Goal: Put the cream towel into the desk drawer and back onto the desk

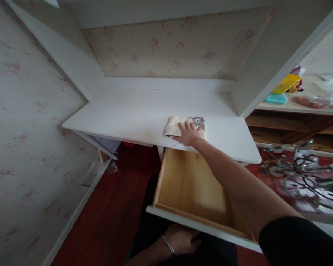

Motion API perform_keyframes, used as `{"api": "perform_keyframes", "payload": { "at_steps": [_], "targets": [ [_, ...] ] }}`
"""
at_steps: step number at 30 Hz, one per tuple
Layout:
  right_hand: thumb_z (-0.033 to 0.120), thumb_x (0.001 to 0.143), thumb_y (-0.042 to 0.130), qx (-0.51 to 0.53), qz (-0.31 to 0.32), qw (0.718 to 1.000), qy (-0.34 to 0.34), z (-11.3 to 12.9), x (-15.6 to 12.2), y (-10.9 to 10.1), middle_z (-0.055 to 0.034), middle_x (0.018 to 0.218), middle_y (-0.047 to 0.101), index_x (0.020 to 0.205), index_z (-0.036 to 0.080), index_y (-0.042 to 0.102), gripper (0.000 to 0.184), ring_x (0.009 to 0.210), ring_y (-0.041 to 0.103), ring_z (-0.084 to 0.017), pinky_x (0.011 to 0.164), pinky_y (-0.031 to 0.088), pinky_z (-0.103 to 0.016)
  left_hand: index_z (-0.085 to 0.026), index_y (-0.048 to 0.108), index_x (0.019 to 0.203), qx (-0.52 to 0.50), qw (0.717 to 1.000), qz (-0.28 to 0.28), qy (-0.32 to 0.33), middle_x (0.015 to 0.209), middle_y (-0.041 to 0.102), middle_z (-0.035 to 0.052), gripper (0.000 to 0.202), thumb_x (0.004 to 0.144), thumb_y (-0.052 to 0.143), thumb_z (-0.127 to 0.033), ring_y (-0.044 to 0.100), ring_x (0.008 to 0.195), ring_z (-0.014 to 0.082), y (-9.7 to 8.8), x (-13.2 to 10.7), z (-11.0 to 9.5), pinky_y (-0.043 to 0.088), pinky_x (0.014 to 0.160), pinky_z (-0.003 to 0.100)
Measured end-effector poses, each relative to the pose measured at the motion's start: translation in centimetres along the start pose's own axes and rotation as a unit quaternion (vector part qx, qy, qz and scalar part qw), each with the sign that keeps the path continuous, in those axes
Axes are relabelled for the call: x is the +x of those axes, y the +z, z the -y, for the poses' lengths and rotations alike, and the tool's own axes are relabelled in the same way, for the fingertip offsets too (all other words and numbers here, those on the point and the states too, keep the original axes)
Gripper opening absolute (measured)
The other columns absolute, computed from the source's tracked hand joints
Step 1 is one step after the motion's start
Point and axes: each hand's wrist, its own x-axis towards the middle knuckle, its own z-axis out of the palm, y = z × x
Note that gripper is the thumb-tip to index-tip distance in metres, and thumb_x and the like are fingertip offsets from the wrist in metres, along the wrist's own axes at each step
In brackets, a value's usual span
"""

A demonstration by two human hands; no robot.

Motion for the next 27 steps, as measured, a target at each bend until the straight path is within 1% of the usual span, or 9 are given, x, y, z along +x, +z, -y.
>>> {"api": "perform_keyframes", "payload": {
  "at_steps": [3, 5, 9, 12, 15, 18, 21, 25, 27],
  "targets": [
    [0.057, 0.091, 0.032, -0.014, -0.056, 0.998, 0.006, 0.5, -0.7, -0.3, -0.0208, 0.147, 0.032, 0.144, 0.023, 0.028, 0.063, 0.132, 0.027, -0.042, 0.097, 0.022, -0.071, -0.041, 0.047, 0.133, -0.008, 1.0, 0.009, -0.002, 0.134, 0.057, -0.002, 0.045, 0.089, 0.042, -0.048, 0.054, 0.122, 0.0228, -0.1, 0.0, 0.0, 0.044, 0.101, 0.039],
    [0.04, 0.093, 0.034, -0.023, -0.047, 0.999, 0.013, 0.7, -1.0, -0.7, -0.022, 0.136, 0.044, 0.14, 0.02, 0.031, 0.051, 0.123, 0.041, -0.039, 0.094, 0.033, -0.064, -0.039, 0.047, 0.134, -0.004, 1.0, 0.016, -0.007, 0.135, 0.056, -0.0009, 0.047, 0.088, 0.044, -0.047, 0.053, 0.122, 0.0242, -0.5, 0.0, -0.3, 0.045, 0.1, 0.04],
    [0.02, 0.088, 0.039, -0.051, -0.021, 0.998, -0.003, 0.4, -2.0, -1.8, -0.0193, 0.125, 0.053, 0.138, 0.02, 0.03, 0.05, 0.106, 0.056, -0.032, 0.083, 0.047, -0.047, -0.033, 0.049, 0.133, 0.013, 1.0, 0.005, -0.01, 0.132, 0.059, 0.002, 0.047, 0.087, 0.049, -0.043, 0.059, 0.115, 0.025, -1.9, -1.7, -1.5, 0.05, 0.092, 0.038],
    [0.022, 0.086, 0.045, -0.065, -0.013, 0.997, -0.035, 0.1, -4.6, -2.6, -0.0166, 0.122, 0.057, 0.136, 0.021, 0.031, 0.052, 0.097, 0.061, -0.032, 0.076, 0.049, -0.041, -0.034, 0.055, 0.127, 0.007, 0.997, -0.065, 0.047, 0.122, 0.065, -0.0024, 0.038, 0.09, 0.051, -0.039, 0.063, 0.106, 0.0188, -4.1, -4.5, -2.6, 0.05, 0.091, 0.03],
    [0.023, 0.087, 0.042, -0.071, -0.034, 0.996, -0.052, 0.5, -9.5, -2.4, -0.0152, 0.121, 0.059, 0.136, 0.022, 0.032, 0.05, 0.089, 0.064, -0.031, 0.07, 0.049, -0.04, -0.032, 0.063, 0.112, 0.013, 0.973, -0.224, 0.048, 0.109, 0.07, -0.0049, 0.026, 0.093, 0.046, -0.027, 0.065, 0.098, 0.0124, -6.8, -6.9, -2.6, 0.048, 0.089, 0.024],
    [0.019, 0.086, 0.04, -0.061, -0.026, 0.995, -0.069, 1.6, -15.1, -0.2, -0.0133, 0.126, 0.056, 0.14, 0.027, 0.029, 0.055, 0.09, 0.064, -0.026, 0.066, 0.049, -0.032, -0.026, 0.065, 0.104, 0.086, 0.93, -0.357, -0.014, 0.1, 0.071, -0.0004, 0.025, 0.093, 0.043, -0.022, 0.064, 0.093, 0.0145, -8.7, -7.4, -1.0, 0.049, 0.087, 0.028],
    [0.016, 0.083, 0.044, -0.033, 0.02, 0.993, -0.111, 2.6, -18.4, 3.7, -0.0149, 0.129, 0.055, 0.143, 0.024, 0.027, 0.063, 0.1, 0.061, -0.025, 0.071, 0.049, -0.029, -0.024, 0.066, 0.094, 0.153, 0.912, -0.377, -0.056, 0.089, 0.071, 0.001, 0.023, 0.093, 0.043, -0.021, 0.065, 0.083, 0.0156, -8.9, -6.4, 1.2, 0.048, 0.077, 0.03],
    [0.012, 0.083, 0.041, -0.033, 0.096, 0.991, -0.087, 3.4, -17.1, 9.2, -0.0162, 0.128, 0.055, 0.143, 0.022, 0.032, 0.061, 0.097, 0.062, -0.026, 0.073, 0.051, -0.035, -0.023, 0.062, 0.07, 0.219, 0.899, -0.363, -0.108, 0.064, 0.066, -0.0002, 0.028, 0.092, 0.044, -0.024, 0.062, 0.06, 0.0152, -7.8, -5.4, 2.7, 0.041, 0.057, 0.028],
    [0.013, 0.083, 0.044, -0.019, 0.086, 0.992, -0.094, 3.9, -15.4, 11.1, -0.0164, 0.137, 0.048, 0.142, 0.02, 0.034, 0.06, 0.109, 0.056, -0.028, 0.083, 0.05, -0.039, -0.022, 0.059, 0.065, 0.236, 0.893, -0.365, -0.115, 0.06, 0.064, -0.0005, 0.031, 0.092, 0.045, -0.026, 0.06, 0.056, 0.0152, -7.4, -5.3, 2.7, 0.038, 0.054, 0.028]
  ]
}}
